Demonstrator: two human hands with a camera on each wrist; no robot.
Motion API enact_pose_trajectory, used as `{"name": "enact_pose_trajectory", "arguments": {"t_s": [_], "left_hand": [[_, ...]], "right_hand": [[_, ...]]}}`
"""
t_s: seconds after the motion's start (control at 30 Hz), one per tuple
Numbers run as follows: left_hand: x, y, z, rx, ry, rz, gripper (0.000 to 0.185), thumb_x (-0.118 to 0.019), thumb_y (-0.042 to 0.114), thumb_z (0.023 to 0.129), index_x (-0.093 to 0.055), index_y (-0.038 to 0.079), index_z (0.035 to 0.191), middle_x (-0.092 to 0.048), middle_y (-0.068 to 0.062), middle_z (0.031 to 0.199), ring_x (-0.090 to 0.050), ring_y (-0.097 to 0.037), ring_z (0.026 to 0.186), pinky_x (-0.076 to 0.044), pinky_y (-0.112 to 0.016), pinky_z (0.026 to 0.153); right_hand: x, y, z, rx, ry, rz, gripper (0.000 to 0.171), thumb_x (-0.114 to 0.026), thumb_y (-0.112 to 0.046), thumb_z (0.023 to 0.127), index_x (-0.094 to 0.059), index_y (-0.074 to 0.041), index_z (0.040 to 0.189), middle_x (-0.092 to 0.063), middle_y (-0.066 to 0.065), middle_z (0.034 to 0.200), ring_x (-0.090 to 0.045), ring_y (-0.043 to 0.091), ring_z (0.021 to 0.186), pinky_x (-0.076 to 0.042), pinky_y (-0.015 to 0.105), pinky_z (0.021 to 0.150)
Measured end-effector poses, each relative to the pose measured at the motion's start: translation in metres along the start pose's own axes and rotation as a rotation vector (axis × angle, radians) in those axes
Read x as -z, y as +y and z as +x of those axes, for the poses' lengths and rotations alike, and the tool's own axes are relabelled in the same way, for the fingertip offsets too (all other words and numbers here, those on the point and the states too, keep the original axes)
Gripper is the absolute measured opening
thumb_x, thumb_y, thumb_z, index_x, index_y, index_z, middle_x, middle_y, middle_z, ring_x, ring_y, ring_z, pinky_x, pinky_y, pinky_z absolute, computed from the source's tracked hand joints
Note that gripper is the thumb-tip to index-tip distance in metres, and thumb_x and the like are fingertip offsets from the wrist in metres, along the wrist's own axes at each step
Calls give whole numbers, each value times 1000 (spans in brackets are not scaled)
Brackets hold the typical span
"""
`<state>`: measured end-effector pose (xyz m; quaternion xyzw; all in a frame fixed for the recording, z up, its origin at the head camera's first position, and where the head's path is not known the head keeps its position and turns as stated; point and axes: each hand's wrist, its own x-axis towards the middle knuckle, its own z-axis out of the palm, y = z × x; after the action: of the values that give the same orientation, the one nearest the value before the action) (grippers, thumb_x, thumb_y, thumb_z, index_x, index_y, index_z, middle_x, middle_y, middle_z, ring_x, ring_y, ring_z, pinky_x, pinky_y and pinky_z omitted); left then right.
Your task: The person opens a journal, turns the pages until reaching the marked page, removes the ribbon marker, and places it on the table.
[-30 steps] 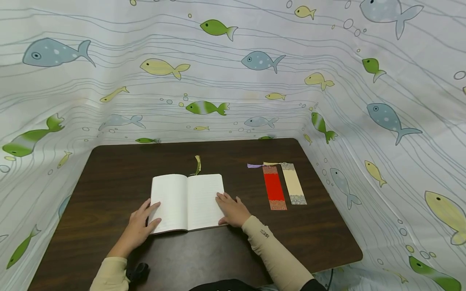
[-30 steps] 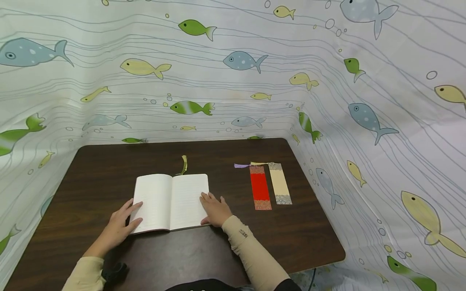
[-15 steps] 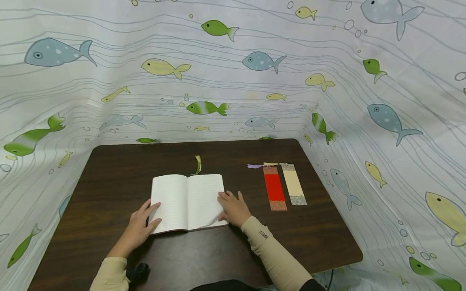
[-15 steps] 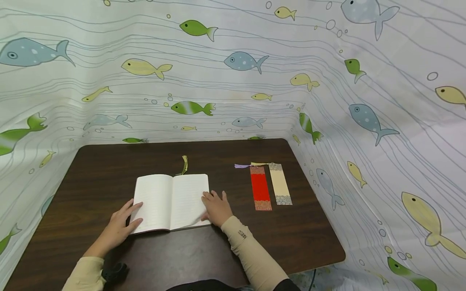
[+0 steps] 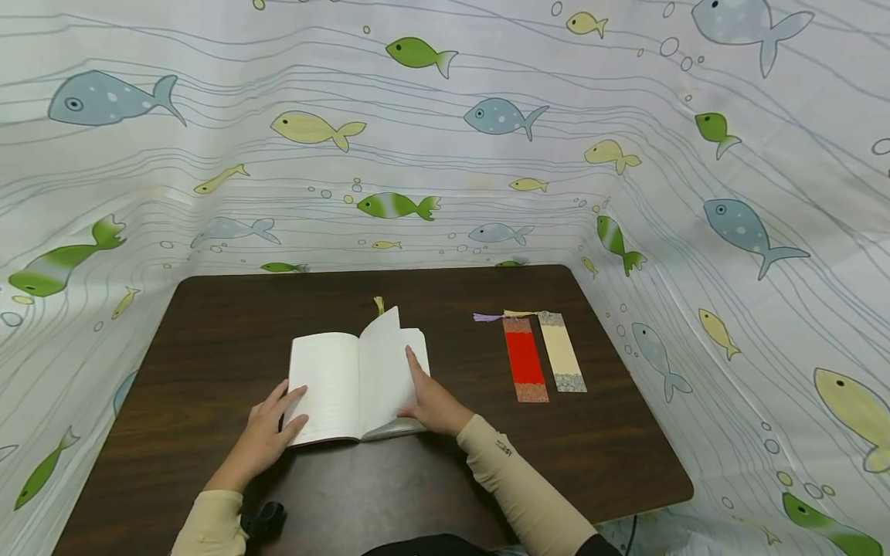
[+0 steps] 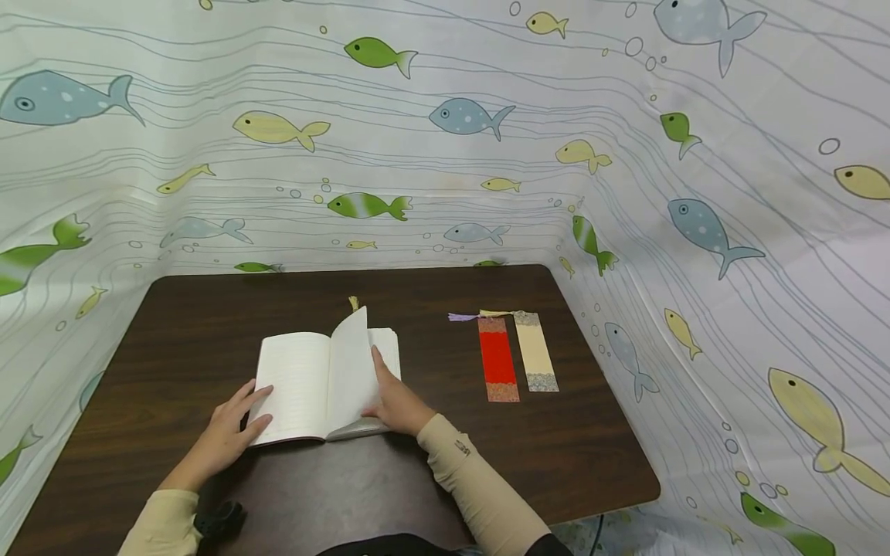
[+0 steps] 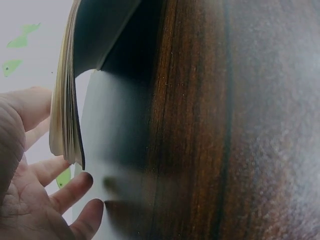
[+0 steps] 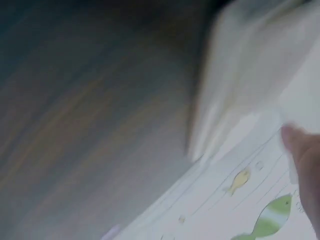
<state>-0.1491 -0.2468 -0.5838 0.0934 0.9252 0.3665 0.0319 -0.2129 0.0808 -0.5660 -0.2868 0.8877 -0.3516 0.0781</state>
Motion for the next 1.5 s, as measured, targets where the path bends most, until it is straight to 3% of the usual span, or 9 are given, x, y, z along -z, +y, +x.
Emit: {"name": "enact_pose_trajectory", "arguments": {"t_s": [0.13,0.27,0.6,0.77,0.9,1.0,1.13,1.27,1.5], "left_hand": [[1,1,-1,1,-7,-7,59,-58,34,105,-43,2,152,-19,-33,161,-22,-61,136,-29,-82,95],[2,2,-2,9,-13,-16,59,-57,35,105,-43,2,152,-18,-33,161,-21,-60,137,-29,-82,95],[0,-1,2,-93,81,-72,43,-50,11,106,-48,-11,143,-27,-40,155,-29,-63,135,-28,-73,101],[3,1,1,-103,121,-200,49,-28,19,113,-39,-16,146,-27,-40,154,-26,-62,139,-20,-43,119],[8,4,0,-32,92,-278,59,-17,28,113,-26,-15,152,-22,-41,156,-19,-62,142,-17,-60,117],[9,4,2,16,67,-259,64,-31,33,113,-18,-12,156,-22,-41,156,-20,-62,142,-20,-73,109],[7,0,4,65,18,-137,89,-60,38,103,-7,-6,159,-21,-40,157,-29,-60,139,-28,-73,106],[3,-3,4,64,-9,-93,99,-69,37,98,-3,-4,160,-18,-38,159,-31,-59,138,-30,-72,105],[1,-4,4,-24,19,-32,75,-72,26,96,-34,-6,153,-24,-37,157,-27,-59,140,-28,-73,105]], "right_hand": [[-4,-14,1,53,-112,176,112,-75,-22,95,15,-7,161,-3,15,170,-29,23,150,-30,36,118],[-14,-25,3,135,-199,181,110,-72,-27,97,15,-10,161,-10,6,171,-23,17,152,-27,34,120],[-42,-30,4,277,-302,-356,69,-61,-44,101,-34,-20,160,-18,1,169,-17,21,155,-30,47,119],[-47,-35,1,289,-327,-468,67,-59,-44,102,-32,-23,161,-20,0,169,-21,25,154,-32,54,116],[-50,-35,2,299,-319,-519,67,-57,-45,103,-30,-25,161,-21,-1,169,-23,25,154,-33,54,115],[-51,-34,2,306,-313,-553,65,-54,-45,104,-30,-26,161,-21,-1,169,-22,22,154,-34,53,115],[-48,-35,3,312,-302,-559,61,-55,-40,105,-35,-24,160,-26,-1,167,-23,20,153,-36,47,115],[-41,-30,3,263,-283,-540,57,-57,-29,105,-39,-18,158,-32,4,165,-27,22,152,-35,41,116],[-25,-2,-2,112,-230,-543,56,-62,-17,102,-43,-11,155,-32,12,164,-30,29,151,-31,40,119]]}}
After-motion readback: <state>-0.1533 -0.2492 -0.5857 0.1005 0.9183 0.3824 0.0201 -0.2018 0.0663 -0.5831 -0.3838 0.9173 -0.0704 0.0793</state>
